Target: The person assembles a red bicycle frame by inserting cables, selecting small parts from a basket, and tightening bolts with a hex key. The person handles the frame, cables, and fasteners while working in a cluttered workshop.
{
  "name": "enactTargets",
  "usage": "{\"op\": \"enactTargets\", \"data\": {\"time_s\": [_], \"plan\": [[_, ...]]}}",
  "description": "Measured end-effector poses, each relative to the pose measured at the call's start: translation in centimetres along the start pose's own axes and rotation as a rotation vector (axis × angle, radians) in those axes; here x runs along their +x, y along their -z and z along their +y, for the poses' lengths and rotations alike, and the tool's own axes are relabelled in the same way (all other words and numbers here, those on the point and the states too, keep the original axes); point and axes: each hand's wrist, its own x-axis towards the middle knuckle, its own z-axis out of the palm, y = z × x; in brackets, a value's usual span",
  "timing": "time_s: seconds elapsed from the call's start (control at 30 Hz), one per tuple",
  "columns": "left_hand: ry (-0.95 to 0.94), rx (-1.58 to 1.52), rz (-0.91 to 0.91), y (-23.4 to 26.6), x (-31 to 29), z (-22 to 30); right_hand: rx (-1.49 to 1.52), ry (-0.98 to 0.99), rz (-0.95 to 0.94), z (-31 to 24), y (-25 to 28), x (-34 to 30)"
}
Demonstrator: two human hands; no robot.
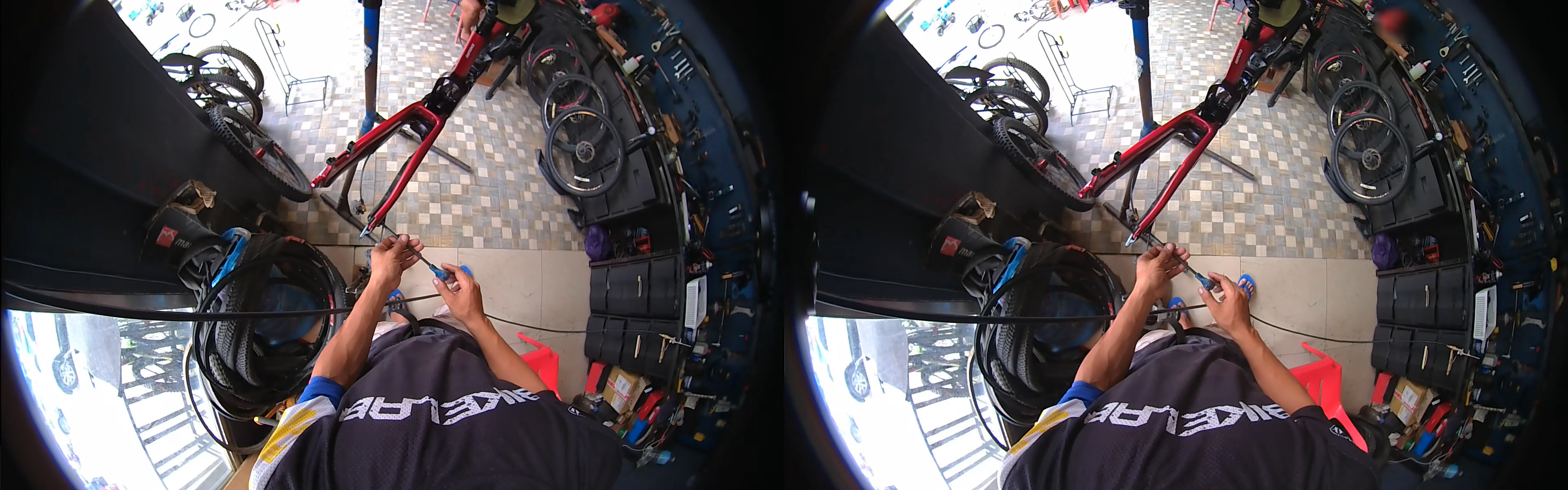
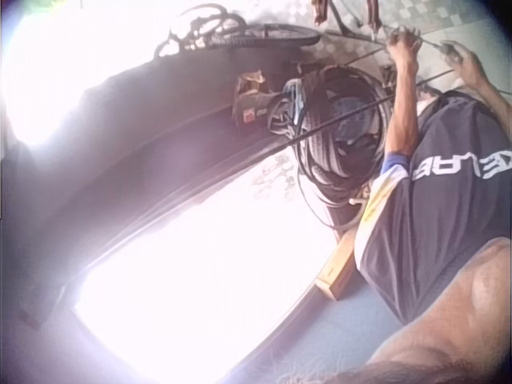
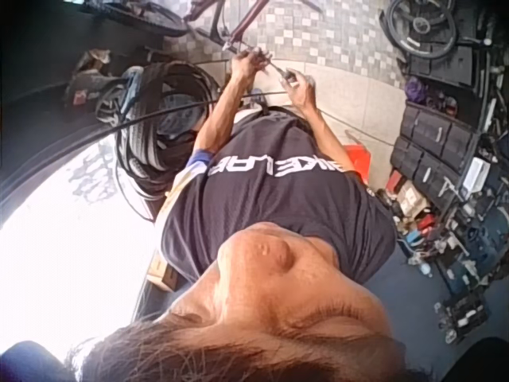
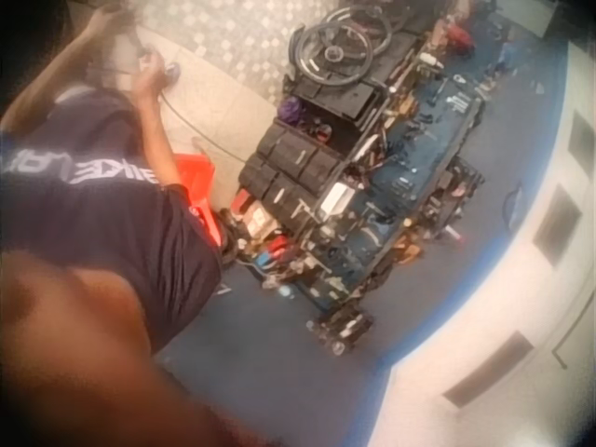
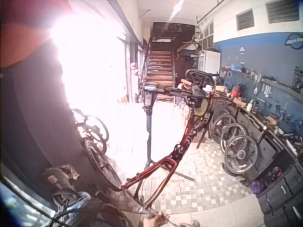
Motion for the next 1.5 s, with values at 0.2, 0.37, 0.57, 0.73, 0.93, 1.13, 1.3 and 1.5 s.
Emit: {"op": "enactTargets", "data": {"time_s": [0.2,0.37,0.57,0.73,0.93,1.13,1.3,1.5], "plan": [[0.011,0.022,0.018,0.0,0.0,0.0,0.106,-0.147,-0.046,2.5,-0.8,0.6],[0.017,0.025,0.015,-0.1,0.1,0.1,0.157,-0.175,-0.007,4.3,-1.8,1.4],[0.011,0.040,-0.004,-0.3,-0.1,0.3,0.223,-0.165,-0.071,6.2,-2.4,1.8],[0.009,0.017,0.006,-0.3,0.0,0.2,0.380,-0.257,-0.088,6.3,-2.5,2.0],[0.023,-0.010,0.003,-0.4,0.2,-0.2,0.301,-0.207,-0.117,6.6,-1.9,2.0],[0.119,0.207,-0.061,0.6,0.0,-2.7,0.750,-0.632,-0.057,5.4,-0.8,-0.8],[0.134,0.321,-0.391,-3.1,-3.6,2.7,0.758,-0.383,0.118,3.2,6.1,3.7],[-0.253,0.604,-0.656,-5.2,-5.4,18.1,0.471,0.168,-0.019,-16.0,9.7,18.9]]}}
